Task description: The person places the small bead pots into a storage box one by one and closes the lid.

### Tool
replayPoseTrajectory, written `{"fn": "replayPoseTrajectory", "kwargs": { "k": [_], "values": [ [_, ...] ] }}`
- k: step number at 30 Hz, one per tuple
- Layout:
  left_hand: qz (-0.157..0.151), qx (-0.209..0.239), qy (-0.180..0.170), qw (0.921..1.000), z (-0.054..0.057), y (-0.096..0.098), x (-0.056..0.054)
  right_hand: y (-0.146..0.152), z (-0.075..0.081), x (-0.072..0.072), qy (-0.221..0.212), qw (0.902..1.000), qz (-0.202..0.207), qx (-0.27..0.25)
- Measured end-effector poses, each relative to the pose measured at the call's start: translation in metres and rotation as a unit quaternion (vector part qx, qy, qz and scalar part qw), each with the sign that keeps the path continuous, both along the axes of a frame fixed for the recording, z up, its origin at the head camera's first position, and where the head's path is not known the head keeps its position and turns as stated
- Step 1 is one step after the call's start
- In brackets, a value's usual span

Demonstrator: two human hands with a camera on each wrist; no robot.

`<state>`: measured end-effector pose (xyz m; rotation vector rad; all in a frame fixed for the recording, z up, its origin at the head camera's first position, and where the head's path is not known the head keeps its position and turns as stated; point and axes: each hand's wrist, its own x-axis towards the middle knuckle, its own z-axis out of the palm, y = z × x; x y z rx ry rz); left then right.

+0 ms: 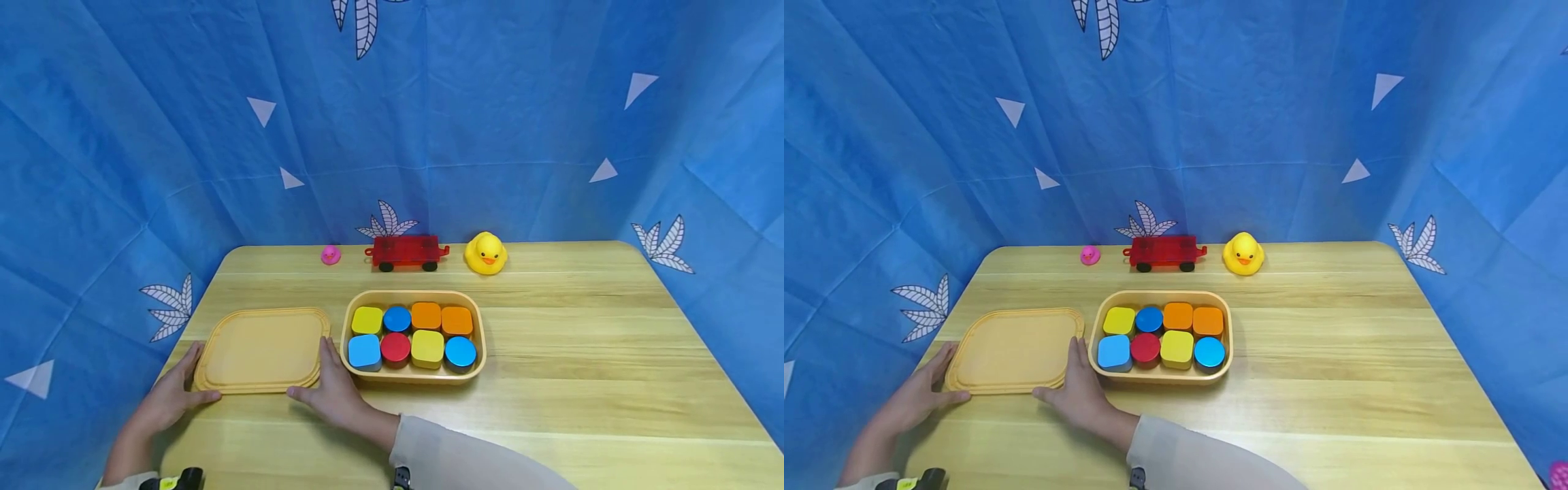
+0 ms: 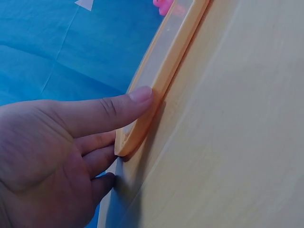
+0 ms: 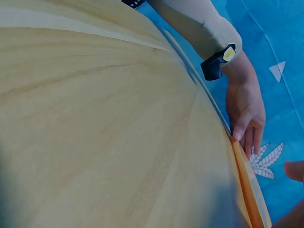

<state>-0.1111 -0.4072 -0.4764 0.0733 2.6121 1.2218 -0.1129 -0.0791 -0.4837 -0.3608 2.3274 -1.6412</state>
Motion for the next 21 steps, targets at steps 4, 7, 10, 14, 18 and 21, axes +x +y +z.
{"fn": "replayPoseTrajectory", "kwargs": {
  "k": [4, 7, 10, 14, 18, 21],
  "values": [
    [0.007, 0.000, -0.002, 1.0000, 0.000, -0.003, 0.000, 0.001, 0.003, 0.001, 0.004, 1.0000, 0.003, 0.004],
    [0.009, 0.015, 0.001, 0.9998, 0.000, -0.006, 0.001, 0.001, 0.006, 0.002, 0.012, 0.9999, 0.005, 0.007],
    [0.018, 0.051, 0.006, 0.9985, 0.001, -0.009, 0.003, 0.002, 0.011, 0.004, 0.023, 0.9997, 0.010, 0.008],
    [0.045, 0.101, 0.018, 0.9937, 0.008, -0.011, 0.007, 0.004, 0.020, 0.007, 0.036, 0.9992, 0.014, 0.003],
    [0.073, 0.160, 0.034, 0.9839, 0.019, -0.009, 0.010, 0.010, 0.032, 0.011, 0.053, 0.9985, 0.015, -0.003],
    [0.089, 0.201, 0.044, 0.9746, 0.027, -0.006, 0.010, 0.018, 0.041, 0.013, 0.058, 0.9981, 0.017, -0.015]
  ]
}}
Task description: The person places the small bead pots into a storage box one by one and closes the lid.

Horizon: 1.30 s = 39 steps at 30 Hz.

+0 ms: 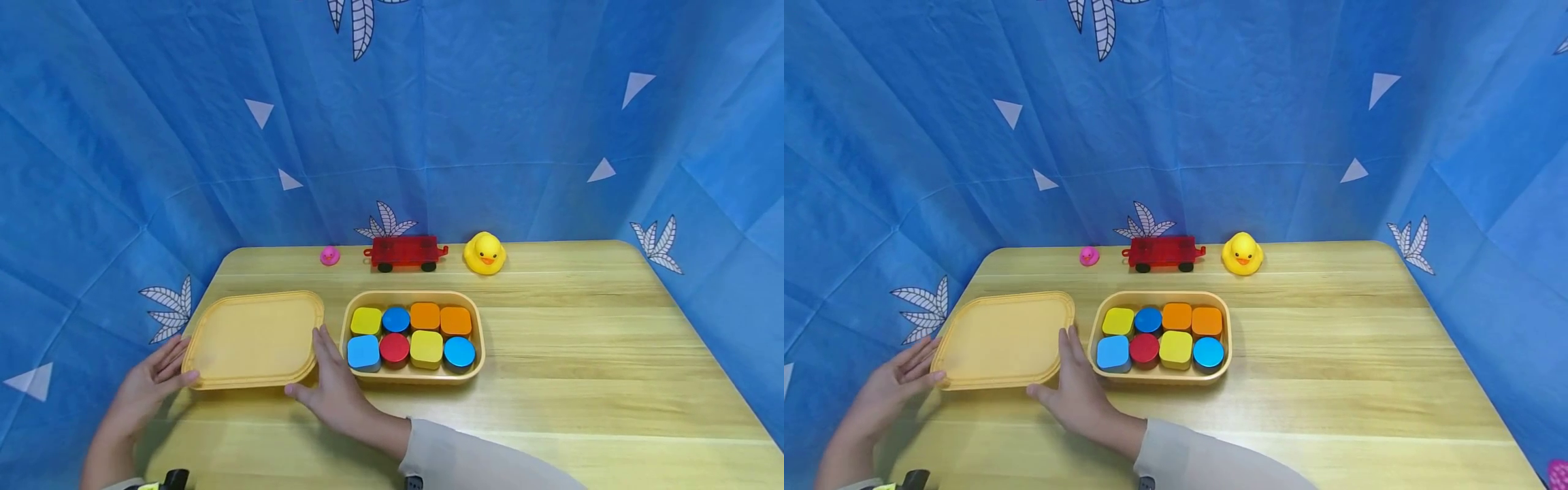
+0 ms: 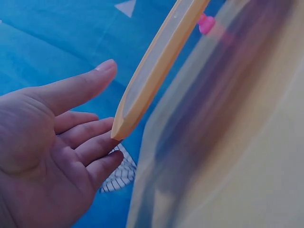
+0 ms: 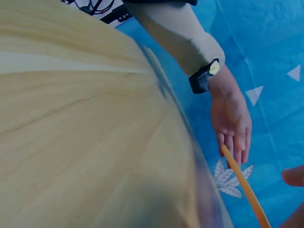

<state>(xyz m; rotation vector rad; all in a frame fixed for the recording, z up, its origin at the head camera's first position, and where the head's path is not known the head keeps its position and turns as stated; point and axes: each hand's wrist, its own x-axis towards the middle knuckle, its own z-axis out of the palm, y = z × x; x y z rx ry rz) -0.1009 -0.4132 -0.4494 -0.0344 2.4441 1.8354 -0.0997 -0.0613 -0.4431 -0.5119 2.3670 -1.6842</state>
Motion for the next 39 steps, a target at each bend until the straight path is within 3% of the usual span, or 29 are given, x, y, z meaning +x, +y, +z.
{"fn": "replayPoseTrajectory", "kwargs": {
  "k": [8, 13, 15, 22, 29, 33, 39],
  "values": [
    [0.027, 0.011, 0.048, 0.9984, 0.019, 0.025, -0.001, 0.031, 0.021, 0.005, 0.016, 0.9996, -0.002, -0.021],
    [0.040, -0.016, 0.067, 0.9968, 0.032, 0.049, -0.003, 0.056, 0.026, 0.005, 0.047, 0.9987, -0.015, -0.016],
    [0.032, -0.025, 0.080, 0.9960, 0.035, 0.060, -0.004, 0.067, 0.027, 0.004, 0.056, 0.9979, -0.026, -0.017],
    [-0.039, 0.025, 0.098, 0.9941, 0.045, 0.102, -0.012, 0.106, 0.025, -0.002, 0.094, 0.9919, -0.085, -0.005],
    [-0.096, -0.034, 0.108, 0.9890, 0.045, 0.141, -0.022, 0.147, 0.026, -0.007, 0.112, 0.9840, -0.138, -0.003],
    [-0.090, -0.045, 0.114, 0.9883, 0.044, 0.162, -0.026, 0.169, 0.024, -0.007, 0.130, 0.9799, -0.150, -0.018],
    [-0.071, -0.013, 0.128, 0.9891, 0.043, 0.194, -0.031, 0.199, 0.024, -0.001, 0.134, 0.9729, -0.175, -0.069]
  ]
}}
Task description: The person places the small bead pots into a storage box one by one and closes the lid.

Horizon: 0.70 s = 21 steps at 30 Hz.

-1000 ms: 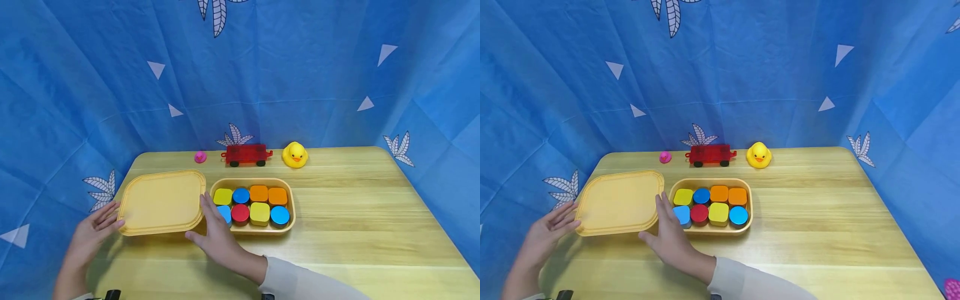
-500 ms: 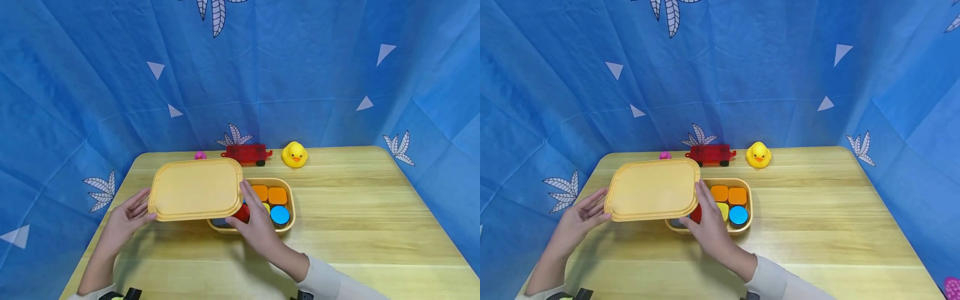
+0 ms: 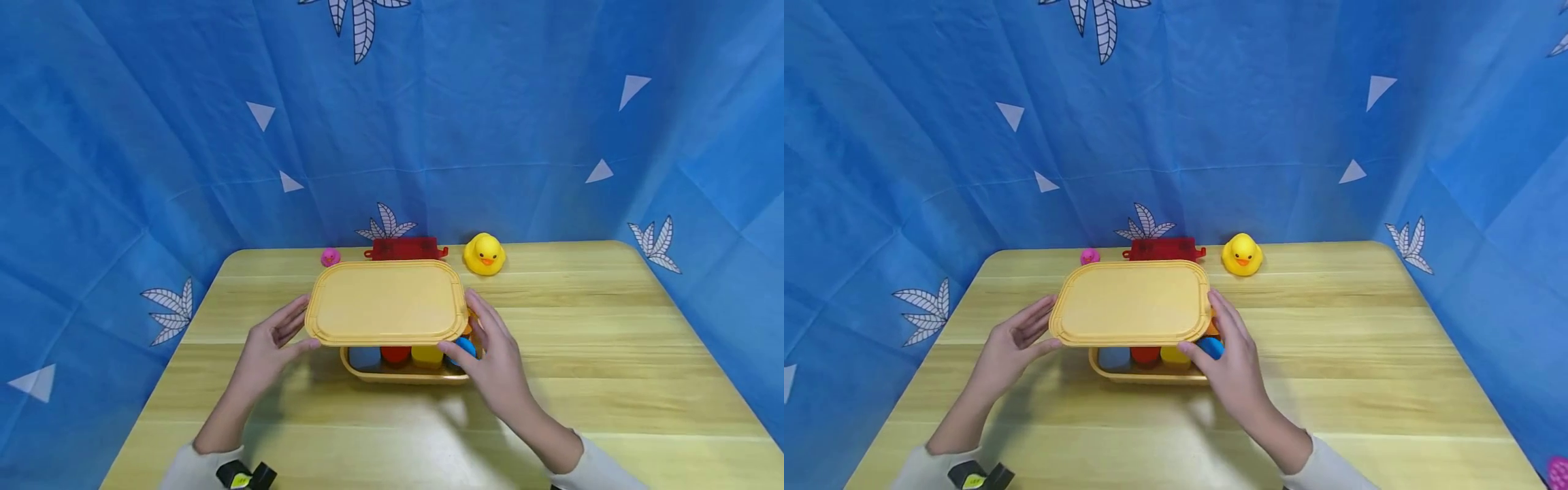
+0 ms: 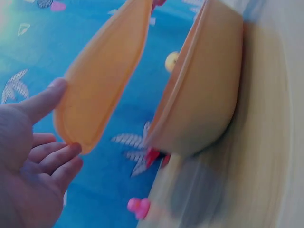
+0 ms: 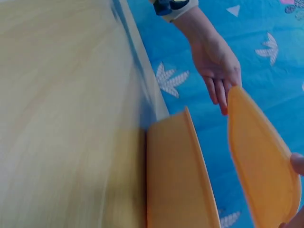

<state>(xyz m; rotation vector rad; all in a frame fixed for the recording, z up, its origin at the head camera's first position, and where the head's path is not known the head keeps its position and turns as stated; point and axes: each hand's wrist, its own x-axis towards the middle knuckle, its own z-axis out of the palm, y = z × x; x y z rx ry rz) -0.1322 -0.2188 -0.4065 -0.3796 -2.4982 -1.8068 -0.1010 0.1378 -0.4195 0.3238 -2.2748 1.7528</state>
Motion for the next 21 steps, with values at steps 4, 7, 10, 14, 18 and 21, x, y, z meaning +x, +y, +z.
{"fn": "replayPoseTrajectory", "kwargs": {
  "k": [4, 7, 10, 14, 18, 21],
  "values": [
    [0.018, 0.023, 0.049, 0.9984, -0.003, 0.020, -0.002, 0.015, 0.004, 0.003, 0.013, 0.9988, -0.030, -0.037],
    [0.034, 0.040, 0.108, 0.9927, -0.005, 0.034, -0.002, 0.021, 0.009, 0.004, 0.020, 0.9956, -0.056, -0.072],
    [0.056, 0.050, 0.186, 0.9797, -0.008, 0.046, -0.001, 0.025, 0.017, 0.003, 0.033, 0.9912, -0.092, -0.089],
    [0.093, 0.052, 0.312, 0.9440, -0.009, 0.061, -0.004, 0.030, 0.025, -0.001, 0.071, 0.9845, -0.138, -0.082],
    [0.142, 0.038, 0.393, 0.9076, -0.012, 0.070, -0.010, 0.031, 0.029, -0.006, 0.110, 0.9785, -0.165, -0.057],
    [0.161, 0.030, 0.400, 0.9016, -0.013, 0.075, -0.013, 0.029, 0.028, -0.008, 0.126, 0.9767, -0.168, -0.045]
  ]
}}
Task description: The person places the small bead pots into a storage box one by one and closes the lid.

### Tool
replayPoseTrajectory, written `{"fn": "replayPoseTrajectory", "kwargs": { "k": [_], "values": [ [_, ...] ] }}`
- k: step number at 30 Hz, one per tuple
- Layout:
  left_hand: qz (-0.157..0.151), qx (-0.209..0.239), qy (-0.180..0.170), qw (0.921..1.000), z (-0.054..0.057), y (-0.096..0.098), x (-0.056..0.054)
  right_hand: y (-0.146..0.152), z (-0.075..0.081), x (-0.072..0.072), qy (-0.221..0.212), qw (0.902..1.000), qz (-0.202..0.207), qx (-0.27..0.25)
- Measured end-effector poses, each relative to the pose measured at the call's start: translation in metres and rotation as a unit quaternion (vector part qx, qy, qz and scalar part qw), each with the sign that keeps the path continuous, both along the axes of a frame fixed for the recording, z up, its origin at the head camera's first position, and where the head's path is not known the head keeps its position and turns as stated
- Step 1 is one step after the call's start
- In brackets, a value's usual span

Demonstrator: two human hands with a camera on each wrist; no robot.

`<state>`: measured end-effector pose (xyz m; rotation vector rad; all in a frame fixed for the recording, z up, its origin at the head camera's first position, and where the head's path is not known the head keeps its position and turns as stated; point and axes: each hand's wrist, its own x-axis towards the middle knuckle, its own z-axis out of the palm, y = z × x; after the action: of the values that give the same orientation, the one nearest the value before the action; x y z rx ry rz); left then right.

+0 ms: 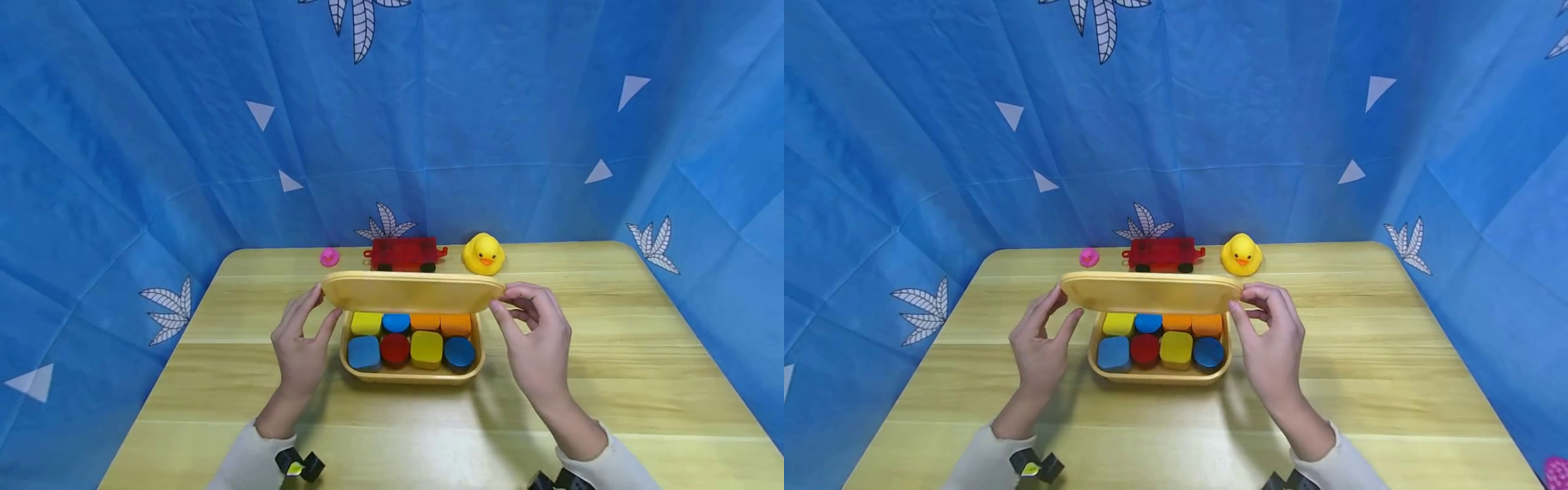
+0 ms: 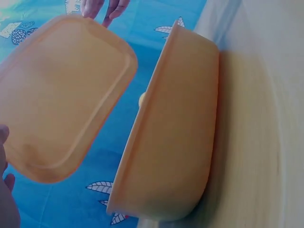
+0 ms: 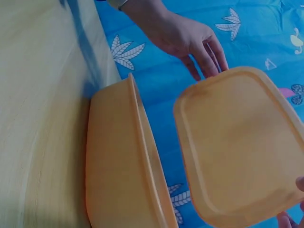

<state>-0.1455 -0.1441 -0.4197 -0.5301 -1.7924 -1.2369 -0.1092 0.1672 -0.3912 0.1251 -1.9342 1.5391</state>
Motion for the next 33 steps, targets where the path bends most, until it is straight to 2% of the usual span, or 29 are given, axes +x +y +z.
{"fn": "replayPoseTrajectory", "kwargs": {
  "k": [5, 10, 15, 19, 21, 26, 33],
  "values": [
    [-0.004, -0.006, -0.056, 0.9984, -0.002, 0.003, -0.003, -0.001, -0.004, -0.003, -0.002, 0.9997, 0.020, 0.012],
    [0.025, -0.047, -0.131, 0.9900, -0.011, 0.003, -0.005, 0.000, -0.014, -0.009, -0.041, 0.9978, 0.038, 0.035],
    [0.053, -0.101, -0.216, 0.9697, -0.024, 0.003, -0.008, 0.000, -0.033, -0.016, -0.102, 0.9893, 0.025, 0.101],
    [0.053, -0.144, -0.276, 0.9489, -0.032, 0.002, -0.009, 0.001, -0.045, -0.021, -0.136, 0.9783, 0.011, 0.156],
    [0.049, -0.157, -0.294, 0.9415, -0.034, 0.002, -0.010, 0.002, -0.050, -0.023, -0.147, 0.9748, 0.008, 0.168],
    [0.033, -0.143, -0.325, 0.9344, -0.040, 0.003, -0.011, 0.003, -0.061, -0.029, -0.178, 0.9698, 0.023, 0.165],
    [-0.004, -0.112, -0.369, 0.9227, -0.047, 0.003, -0.008, 0.003, -0.073, -0.034, -0.219, 0.9640, 0.049, 0.142]
  ]
}}
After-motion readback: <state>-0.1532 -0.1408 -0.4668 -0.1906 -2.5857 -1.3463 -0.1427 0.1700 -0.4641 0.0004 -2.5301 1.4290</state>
